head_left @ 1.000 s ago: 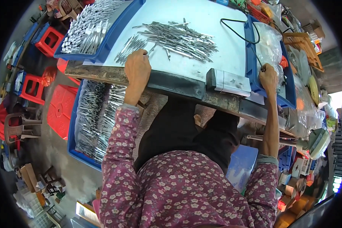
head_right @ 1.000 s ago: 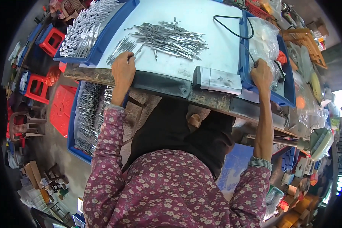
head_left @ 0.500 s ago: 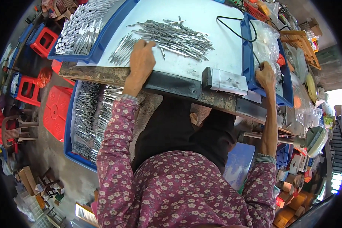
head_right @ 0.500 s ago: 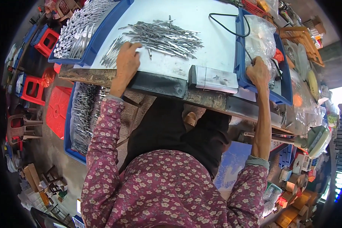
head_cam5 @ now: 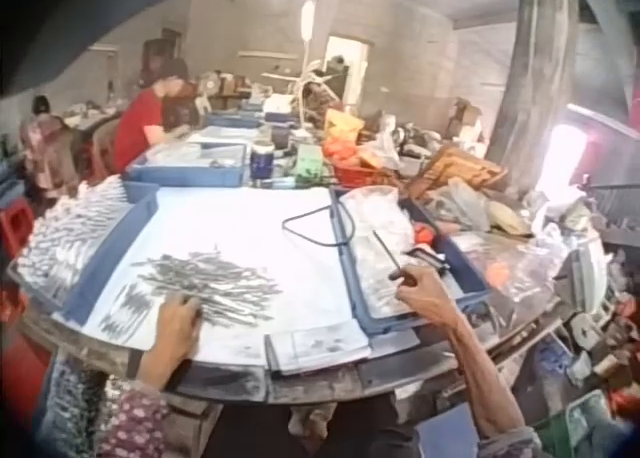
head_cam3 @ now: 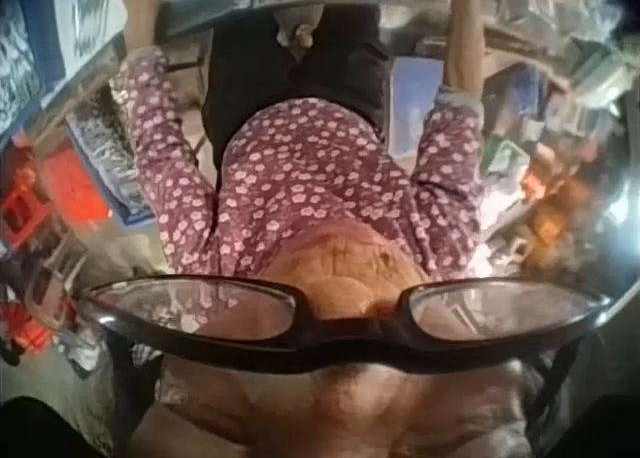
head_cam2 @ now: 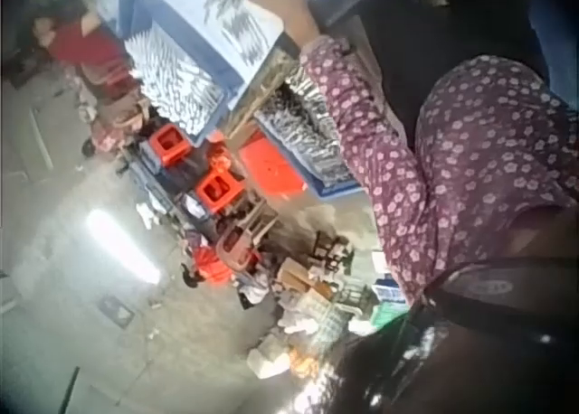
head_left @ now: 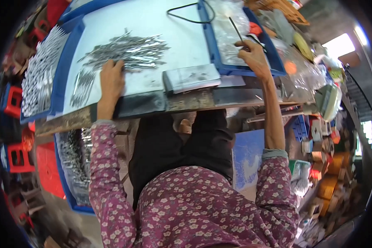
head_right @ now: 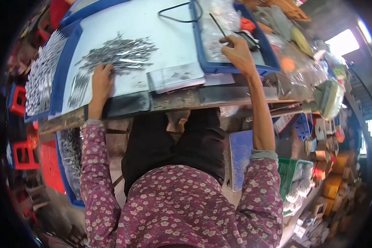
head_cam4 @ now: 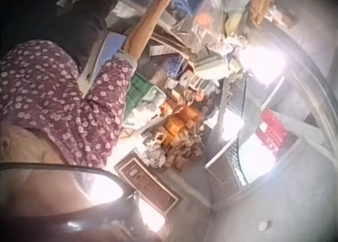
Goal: The recorder picks up small metal pins from a crate and assembles them into fixtures or plates at a workstation.
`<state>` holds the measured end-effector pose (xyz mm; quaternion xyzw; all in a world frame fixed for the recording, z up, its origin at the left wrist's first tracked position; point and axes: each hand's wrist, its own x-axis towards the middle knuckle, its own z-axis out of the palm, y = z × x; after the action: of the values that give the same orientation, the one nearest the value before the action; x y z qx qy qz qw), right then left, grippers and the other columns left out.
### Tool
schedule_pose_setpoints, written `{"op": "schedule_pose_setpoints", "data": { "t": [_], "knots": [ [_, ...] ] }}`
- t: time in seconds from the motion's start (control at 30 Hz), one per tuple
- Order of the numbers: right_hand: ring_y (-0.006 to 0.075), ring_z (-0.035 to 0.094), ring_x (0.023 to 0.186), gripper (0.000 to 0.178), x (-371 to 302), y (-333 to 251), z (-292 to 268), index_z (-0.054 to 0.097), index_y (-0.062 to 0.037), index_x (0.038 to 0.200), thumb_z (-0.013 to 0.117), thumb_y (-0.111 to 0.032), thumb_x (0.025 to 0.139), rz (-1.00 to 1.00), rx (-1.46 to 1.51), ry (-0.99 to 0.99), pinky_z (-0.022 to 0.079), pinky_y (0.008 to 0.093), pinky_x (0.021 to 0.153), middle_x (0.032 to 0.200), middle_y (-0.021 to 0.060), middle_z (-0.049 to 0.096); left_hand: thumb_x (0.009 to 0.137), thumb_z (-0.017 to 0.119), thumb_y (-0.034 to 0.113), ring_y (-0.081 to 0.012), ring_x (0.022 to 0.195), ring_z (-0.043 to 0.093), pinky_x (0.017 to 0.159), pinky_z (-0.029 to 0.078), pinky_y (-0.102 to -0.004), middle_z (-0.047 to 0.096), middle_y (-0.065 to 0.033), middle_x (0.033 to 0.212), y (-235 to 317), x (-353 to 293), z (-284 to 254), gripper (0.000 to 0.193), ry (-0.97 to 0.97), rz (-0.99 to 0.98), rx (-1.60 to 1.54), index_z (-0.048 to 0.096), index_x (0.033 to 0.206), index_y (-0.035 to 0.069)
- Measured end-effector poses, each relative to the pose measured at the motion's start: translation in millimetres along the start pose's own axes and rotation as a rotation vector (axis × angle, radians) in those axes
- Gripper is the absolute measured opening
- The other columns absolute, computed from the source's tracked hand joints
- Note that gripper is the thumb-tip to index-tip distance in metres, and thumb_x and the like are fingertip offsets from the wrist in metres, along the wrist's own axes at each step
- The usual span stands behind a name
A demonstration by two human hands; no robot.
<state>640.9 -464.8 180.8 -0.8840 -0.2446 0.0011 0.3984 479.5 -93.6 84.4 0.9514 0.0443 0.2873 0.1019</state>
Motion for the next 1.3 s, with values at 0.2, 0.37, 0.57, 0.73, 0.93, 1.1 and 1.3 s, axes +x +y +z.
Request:
{"op": "schedule_pose_setpoints", "data": {
  "t": [0.2,0.37,0.57,0.73,0.93,1.1,1.3],
  "knots": [
    [0.0063,0.045,0.057,0.032,-14,-9,-8,0.06,0.0056,0.099,0.055,-0.008,0.071,0.132,0.298,-0.044,0.035,0.0183,0.053,0.067,0.0022,0.054,0.075,0.053,0.002,-0.0259,0.094,0.046,0.081,0.033,-0.0412,0.048,-0.0064,0.095,13,-5,-5,0.02,-0.007,0.094,0.154,0.051,0.094,0.01],
    [0.0049,0.044,0.056,0.029,-22,-6,-4,0.061,0.0038,0.099,0.053,-0.007,0.073,0.051,0.405,-0.04,0.035,0.0182,0.053,0.066,0.0009,0.054,0.076,0.052,0.001,-0.0255,0.096,0.047,0.085,0.031,-0.0412,0.053,-0.0068,0.095,21,-10,-15,0.022,-0.005,0.115,0.19,0.049,0.096,0.009],
    [0.004,0.044,0.057,0.025,-20,-4,0,0.063,0.0021,0.096,0.052,-0.007,0.075,0.019,0.469,-0.05,0.036,0.0174,0.053,0.065,-0.0003,0.053,0.076,0.055,-0.002,-0.0272,0.087,0.052,0.078,0.037,-0.0383,0.057,-0.0081,0.087,37,-11,-34,0.02,0.063,0.029,-0.059,0.05,0.094,0.006],
    [0.0053,0.048,0.059,0.022,-16,4,-3,0.065,0.0021,0.093,0.052,-0.006,0.078,0.056,0.514,-0.073,0.038,0.0174,0.052,0.073,0.0044,0.059,0.074,0.057,-0.007,-0.0272,0.076,0.055,0.066,0.043,-0.034,0.057,-0.0106,0.083,77,-10,-54,0.016,0.174,0.002,-0.418,0.055,0.088,0.002],
    [0.0066,0.052,0.06,0.024,-19,-3,-1,0.064,0.0038,0.097,0.054,-0.004,0.077,0.087,0.615,-0.069,0.039,0.0176,0.052,0.084,0.0111,0.065,0.074,0.059,-0.006,-0.0244,0.072,0.058,0.063,0.046,-0.03,0.059,-0.0105,0.078,114,-10,-52,0.012,0.116,0.004,-0.73,0.058,0.084,0.0],
    [0.0072,0.058,0.066,0.023,-25,-16,14,0.064,0.0029,0.098,0.063,-0.007,0.077,-0.013,0.431,0.058,0.038,0.0173,0.049,0.083,0.0073,0.065,0.072,0.061,-0.007,-0.0189,0.068,0.058,0.059,0.044,-0.0258,0.059,-0.0093,0.076,139,-13,-54,0.012,0.067,0.021,-0.898,0.059,0.082,-0.001],
    [0.0005,0.039,0.05,0.015,-45,-52,33,0.066,-0.0054,0.093,0.065,-0.012,0.079,-0.088,0.47,0.028,0.027,0.016,0.044,0.058,-0.0067,0.048,0.073,0.06,-0.004,-0.0195,0.072,0.06,0.064,0.046,-0.0273,0.061,-0.0107,0.083,154,-17,-50,0.014,0.004,-0.041,-0.989,0.06,0.086,-0.001]
  ]
}}
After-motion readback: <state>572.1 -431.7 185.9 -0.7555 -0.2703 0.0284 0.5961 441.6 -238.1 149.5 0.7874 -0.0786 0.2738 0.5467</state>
